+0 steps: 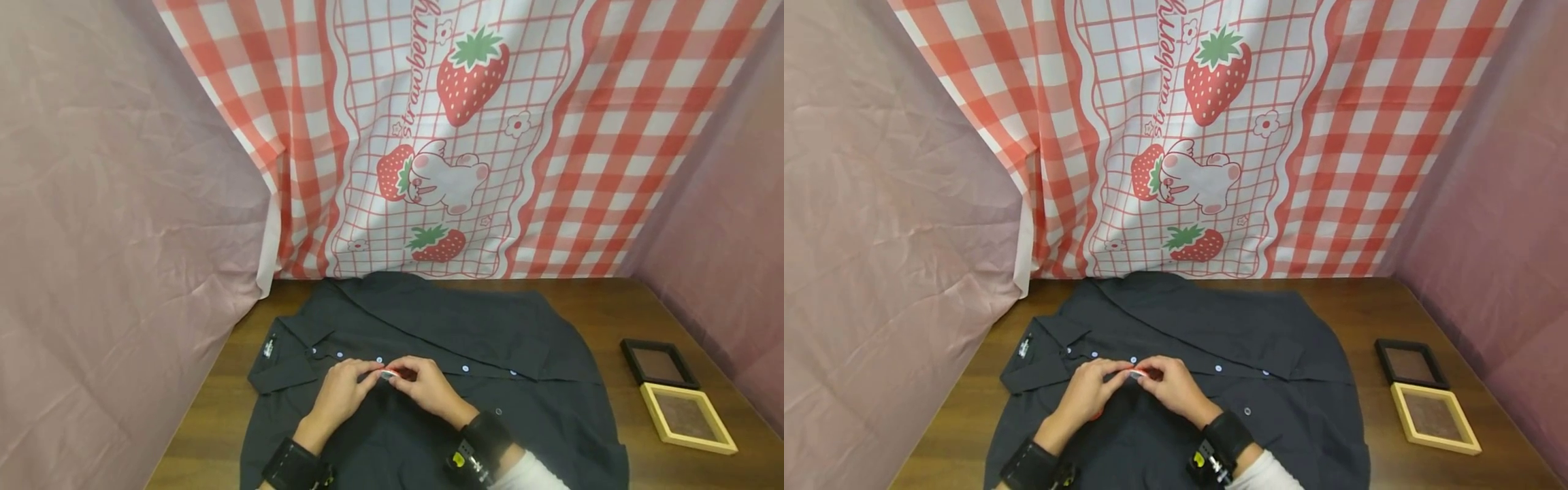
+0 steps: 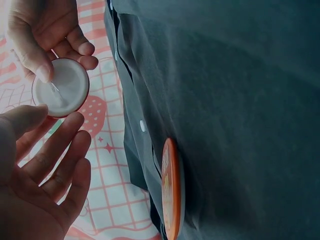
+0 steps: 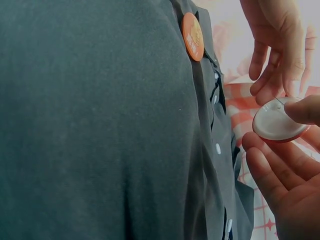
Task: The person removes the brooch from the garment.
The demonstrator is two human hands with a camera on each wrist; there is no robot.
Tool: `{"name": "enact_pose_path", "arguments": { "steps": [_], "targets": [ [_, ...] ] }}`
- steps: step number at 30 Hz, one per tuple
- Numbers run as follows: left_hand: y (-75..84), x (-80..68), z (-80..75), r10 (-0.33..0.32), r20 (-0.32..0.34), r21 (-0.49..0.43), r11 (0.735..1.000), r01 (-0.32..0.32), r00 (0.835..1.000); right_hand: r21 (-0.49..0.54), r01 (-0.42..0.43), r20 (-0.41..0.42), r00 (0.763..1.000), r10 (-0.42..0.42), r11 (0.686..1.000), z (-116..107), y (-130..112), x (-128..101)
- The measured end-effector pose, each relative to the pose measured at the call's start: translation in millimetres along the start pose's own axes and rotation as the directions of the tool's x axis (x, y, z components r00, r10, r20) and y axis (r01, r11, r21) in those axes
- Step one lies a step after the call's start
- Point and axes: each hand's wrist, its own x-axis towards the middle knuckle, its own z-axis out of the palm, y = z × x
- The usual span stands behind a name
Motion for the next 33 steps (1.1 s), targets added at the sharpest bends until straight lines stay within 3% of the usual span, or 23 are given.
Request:
{"name": "enact_pose_path", "arguments": {
  "steps": [7, 13, 33],
  "targets": [
    [0.4, 5.9, -3.2, 0.009, -0.032, -0.006, 1.0, -0.009, 0.999, -0.026, 0.013, -0.029, 1.0, -0.014, 1.0, -2.9, -3.1, 5.6],
    [0.3, 8.2, -5.8, -0.009, -0.018, -0.017, 1.0, 0.009, 1.0, -0.045, 0.012, -0.038, 0.999, -0.013, 0.999, -4.0, -5.8, 6.3],
    [-2.1, -2.8, -3.0, -0.03, -0.018, -0.018, 0.999, 0.029, 0.999, -0.045, -0.048, -0.047, 0.998, 0.046, 0.998, 6.8, -7.3, -0.4]
  ]
}}
